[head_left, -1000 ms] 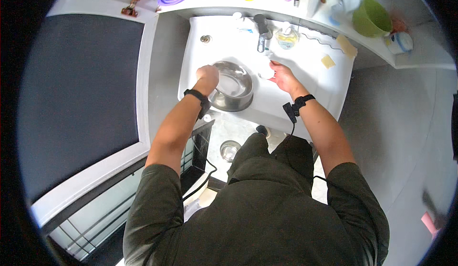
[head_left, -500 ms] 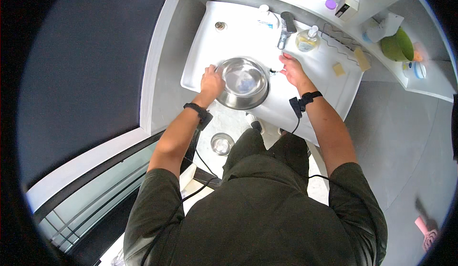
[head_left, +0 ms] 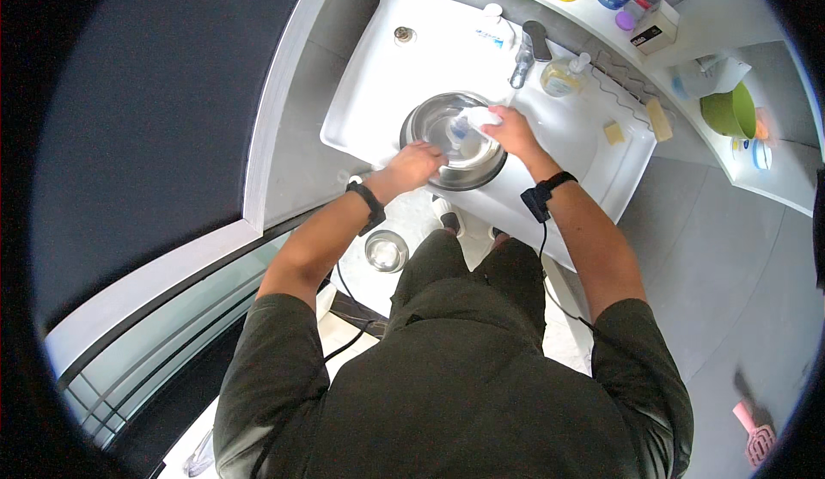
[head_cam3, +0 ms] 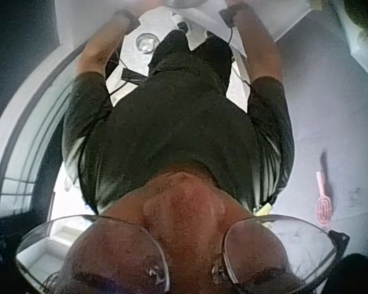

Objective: The person picks up two metal bowls from the floor, carries them to a bathroom sink, and washes them with water and a white soap bar before placing them on a counter.

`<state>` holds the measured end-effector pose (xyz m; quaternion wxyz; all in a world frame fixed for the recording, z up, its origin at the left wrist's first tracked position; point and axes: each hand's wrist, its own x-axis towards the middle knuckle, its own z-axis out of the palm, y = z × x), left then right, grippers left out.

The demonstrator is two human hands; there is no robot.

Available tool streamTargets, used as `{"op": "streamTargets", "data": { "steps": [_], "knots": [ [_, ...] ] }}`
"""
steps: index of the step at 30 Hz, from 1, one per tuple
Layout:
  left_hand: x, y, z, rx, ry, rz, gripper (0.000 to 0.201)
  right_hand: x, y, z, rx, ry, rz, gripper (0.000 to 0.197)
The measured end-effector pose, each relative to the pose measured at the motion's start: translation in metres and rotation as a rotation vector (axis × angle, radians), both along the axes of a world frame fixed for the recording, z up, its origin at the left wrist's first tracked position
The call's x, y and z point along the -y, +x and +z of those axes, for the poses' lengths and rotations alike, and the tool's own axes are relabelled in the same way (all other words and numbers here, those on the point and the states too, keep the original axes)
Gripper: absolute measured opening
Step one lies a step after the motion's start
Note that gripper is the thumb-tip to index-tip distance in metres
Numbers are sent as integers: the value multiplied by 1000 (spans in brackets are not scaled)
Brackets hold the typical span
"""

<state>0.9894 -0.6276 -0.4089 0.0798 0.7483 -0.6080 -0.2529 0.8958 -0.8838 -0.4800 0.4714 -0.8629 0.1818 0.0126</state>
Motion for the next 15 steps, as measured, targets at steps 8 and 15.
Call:
{"op": "streamTargets", "data": {
  "steps": [8,15],
  "knots": [
    [26,-29,3,219,-54,-63,15,-36,1,44,-473,-187,268,30],
    [48,-32,8,282,-102,-114,14,-8,13,-18,-187,-574,174,30]
  ]
}}
